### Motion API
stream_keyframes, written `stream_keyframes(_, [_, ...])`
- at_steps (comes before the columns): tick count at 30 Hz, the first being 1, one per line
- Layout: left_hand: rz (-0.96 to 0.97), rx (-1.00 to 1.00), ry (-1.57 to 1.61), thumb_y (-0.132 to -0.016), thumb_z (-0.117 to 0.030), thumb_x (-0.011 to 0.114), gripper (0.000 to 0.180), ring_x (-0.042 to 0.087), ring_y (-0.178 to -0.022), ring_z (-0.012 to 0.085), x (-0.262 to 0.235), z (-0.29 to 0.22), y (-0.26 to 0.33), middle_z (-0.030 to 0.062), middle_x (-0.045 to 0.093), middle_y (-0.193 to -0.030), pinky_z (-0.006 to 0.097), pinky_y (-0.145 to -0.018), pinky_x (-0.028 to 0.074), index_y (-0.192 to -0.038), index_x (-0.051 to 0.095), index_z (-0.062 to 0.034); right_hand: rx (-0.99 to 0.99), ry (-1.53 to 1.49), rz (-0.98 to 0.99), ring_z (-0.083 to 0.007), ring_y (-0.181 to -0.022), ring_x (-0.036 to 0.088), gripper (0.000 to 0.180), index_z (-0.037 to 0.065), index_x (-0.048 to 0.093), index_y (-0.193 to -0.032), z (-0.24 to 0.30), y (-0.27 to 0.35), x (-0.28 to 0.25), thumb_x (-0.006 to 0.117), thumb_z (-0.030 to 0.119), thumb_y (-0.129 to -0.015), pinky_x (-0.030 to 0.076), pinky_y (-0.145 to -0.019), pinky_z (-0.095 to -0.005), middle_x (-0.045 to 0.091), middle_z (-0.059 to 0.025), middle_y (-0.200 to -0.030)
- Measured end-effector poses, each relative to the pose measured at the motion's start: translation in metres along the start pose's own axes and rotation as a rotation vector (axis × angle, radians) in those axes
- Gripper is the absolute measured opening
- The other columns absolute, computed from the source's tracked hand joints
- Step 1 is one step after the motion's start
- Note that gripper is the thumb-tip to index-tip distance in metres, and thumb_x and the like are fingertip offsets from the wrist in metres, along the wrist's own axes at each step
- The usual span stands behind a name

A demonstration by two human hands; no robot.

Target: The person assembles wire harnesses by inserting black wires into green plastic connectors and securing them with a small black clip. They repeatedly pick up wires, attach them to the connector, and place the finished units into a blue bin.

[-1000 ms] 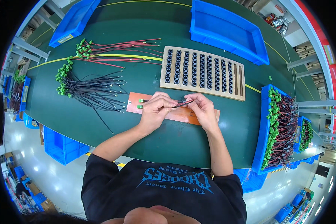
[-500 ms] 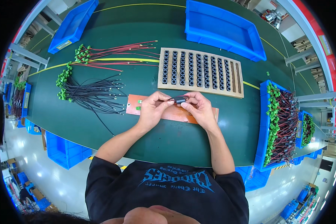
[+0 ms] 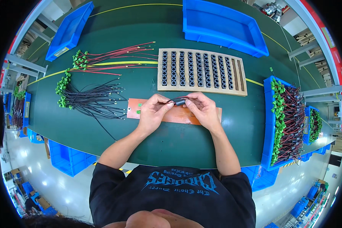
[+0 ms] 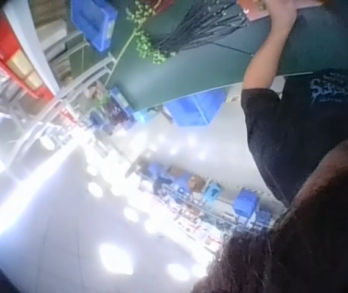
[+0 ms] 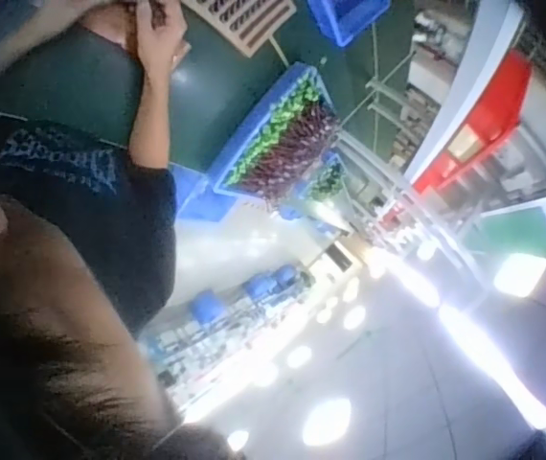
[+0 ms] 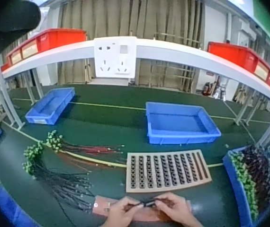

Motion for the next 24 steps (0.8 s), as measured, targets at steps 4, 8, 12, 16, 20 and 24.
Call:
stream_keyframes(4, [0.003,-0.021,-0.037,-0.095,0.004,0.069,0.009,0.068,-0.098,0.014,-0.001,-0.001,0.001,0.0073,0.068,-0.102,0.028,-0.091,0.057,-0.102,0.063,0.0025,-0.018,-0.022,0.024,-0.0187,-0.104,0.071,0.021,-0.004,0.06,-0.12,0.012,0.0,0.005,0.063,-0.001,-0.1,0.057,-0.094,-0.0316,0.07,-0.014,-0.119])
stream_keyframes(8, [0.006,-0.031,-0.028,-0.095,0.004,0.069,0.009,0.069,-0.097,0.0138,0.0,0.0,0.001,0.0075,0.068,-0.103,0.028,-0.09,0.057,-0.102,0.063,0.003,-0.035,-0.035,0.014,-0.0202,-0.103,0.072,0.02,-0.005,0.059,-0.119,0.012,-0.002,0.006,0.062,-0.003,-0.1,0.058,-0.093,-0.0324,0.07,-0.0158,-0.117])
stream_keyframes(12, [0.071,0.036,-0.04,-0.093,0.006,0.07,0.006,0.069,-0.098,0.0142,0.005,-0.006,0.003,0.0088,0.067,-0.103,0.028,-0.089,0.058,-0.097,0.065,0.0035,-0.021,0.011,-0.066,-0.0205,-0.096,0.073,0.014,-0.003,0.06,-0.114,0.001,-0.002,0.0,0.06,-0.002,-0.1,0.06,-0.085,-0.0316,0.07,-0.0154,-0.113])
stream_keyframes(16, [0.101,0.149,-0.125,-0.087,0.008,0.073,0.009,0.069,-0.088,0.0141,0.007,-0.015,0.001,0.0095,0.065,-0.095,0.027,-0.075,0.058,-0.09,0.065,0.0046,0.008,-0.037,-0.048,-0.0211,-0.095,0.073,0.017,-0.003,0.06,-0.117,-0.003,-0.002,0.002,0.06,-0.002,-0.1,0.061,-0.086,-0.0329,0.07,-0.0162,-0.111])
stream_keyframes(20, [0.119,0.195,-0.208,-0.087,0.008,0.074,0.01,0.066,-0.089,0.0125,0.005,-0.015,0.002,0.0096,0.065,-0.1,0.026,-0.077,0.058,-0.088,0.065,0.0036,0.012,-0.068,0.028,-0.0223,-0.098,0.073,0.021,-0.004,0.059,-0.122,0.003,0.0,0.009,0.06,0.0,-0.102,0.061,-0.087,-0.034,0.07,-0.0175,-0.113])
stream_keyframes(24, [0.12,0.098,-0.154,-0.088,0.007,0.073,0.012,0.063,-0.092,0.0103,0.008,-0.01,-0.001,0.0086,0.063,-0.107,0.026,-0.08,0.058,-0.087,0.063,0.0024,0.02,-0.082,0.064,-0.0226,-0.099,0.073,0.023,-0.005,0.06,-0.124,0.005,0.0,0.009,0.06,0.003,-0.103,0.061,-0.088,-0.0352,0.069,-0.0186,-0.115])
Point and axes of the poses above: each hand's wrist, its own y-axis away from the middle knuckle, its own x-axis out of the palm, z = x × y, the point moved 8 cm from there along -y, towards the middle knuckle
